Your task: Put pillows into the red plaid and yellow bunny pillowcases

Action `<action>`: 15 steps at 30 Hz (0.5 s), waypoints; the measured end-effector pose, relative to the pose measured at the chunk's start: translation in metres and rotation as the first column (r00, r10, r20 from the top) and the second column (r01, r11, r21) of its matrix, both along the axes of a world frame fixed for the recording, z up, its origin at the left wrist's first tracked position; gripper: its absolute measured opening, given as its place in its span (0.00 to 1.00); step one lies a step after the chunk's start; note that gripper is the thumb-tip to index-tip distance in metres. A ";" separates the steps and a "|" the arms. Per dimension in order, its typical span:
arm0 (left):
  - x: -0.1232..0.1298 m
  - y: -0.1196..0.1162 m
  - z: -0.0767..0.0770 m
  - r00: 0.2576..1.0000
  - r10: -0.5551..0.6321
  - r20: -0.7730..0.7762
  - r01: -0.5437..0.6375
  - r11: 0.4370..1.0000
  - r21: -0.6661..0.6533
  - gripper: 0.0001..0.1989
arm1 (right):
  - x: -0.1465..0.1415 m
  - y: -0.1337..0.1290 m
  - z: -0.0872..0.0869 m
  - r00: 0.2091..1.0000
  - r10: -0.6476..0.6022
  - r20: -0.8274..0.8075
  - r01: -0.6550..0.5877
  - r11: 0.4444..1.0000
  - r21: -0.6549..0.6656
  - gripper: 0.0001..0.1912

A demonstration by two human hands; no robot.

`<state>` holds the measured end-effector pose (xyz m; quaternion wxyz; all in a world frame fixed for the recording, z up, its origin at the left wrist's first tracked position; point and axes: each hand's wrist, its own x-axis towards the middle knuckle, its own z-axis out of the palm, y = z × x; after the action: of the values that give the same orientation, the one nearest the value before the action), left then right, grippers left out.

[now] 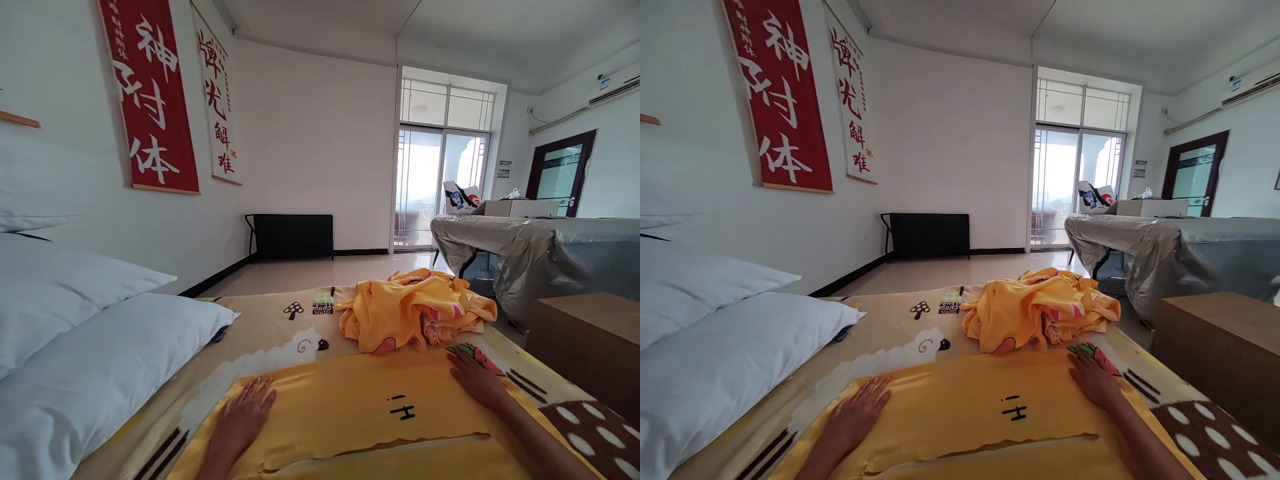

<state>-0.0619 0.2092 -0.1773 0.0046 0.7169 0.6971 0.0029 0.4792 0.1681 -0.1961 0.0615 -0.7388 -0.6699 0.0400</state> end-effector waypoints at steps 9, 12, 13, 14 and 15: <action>0.073 -0.023 0.020 0.995 -0.083 -0.063 0.088 0.994 0.069 0.30 | -0.068 -0.017 0.012 1.000 0.005 0.002 -0.005 0.994 0.110 0.25; 0.142 -0.028 0.015 0.967 -0.255 0.006 0.255 0.967 0.020 0.30 | -0.159 0.000 0.008 0.971 0.235 -0.051 -0.227 0.966 0.127 0.24; 0.159 -0.029 0.011 0.955 -0.296 0.026 0.296 0.955 -0.002 0.29 | -0.184 0.005 0.006 0.953 0.297 -0.065 -0.286 0.949 0.133 0.24; 0.168 -0.031 0.007 0.947 -0.319 0.037 0.320 0.947 -0.015 0.29 | -0.204 0.009 0.004 0.939 0.335 -0.075 -0.324 0.937 0.131 0.23; 0.171 -0.032 0.004 0.944 -0.327 0.042 0.328 0.944 -0.020 0.29 | -0.216 0.013 0.002 0.929 0.361 -0.082 -0.349 0.927 0.135 0.22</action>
<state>0.1092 0.1775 -0.1733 0.0280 0.8225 0.5681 0.0065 0.2629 0.1806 -0.1945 0.1321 -0.5973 -0.7895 0.0496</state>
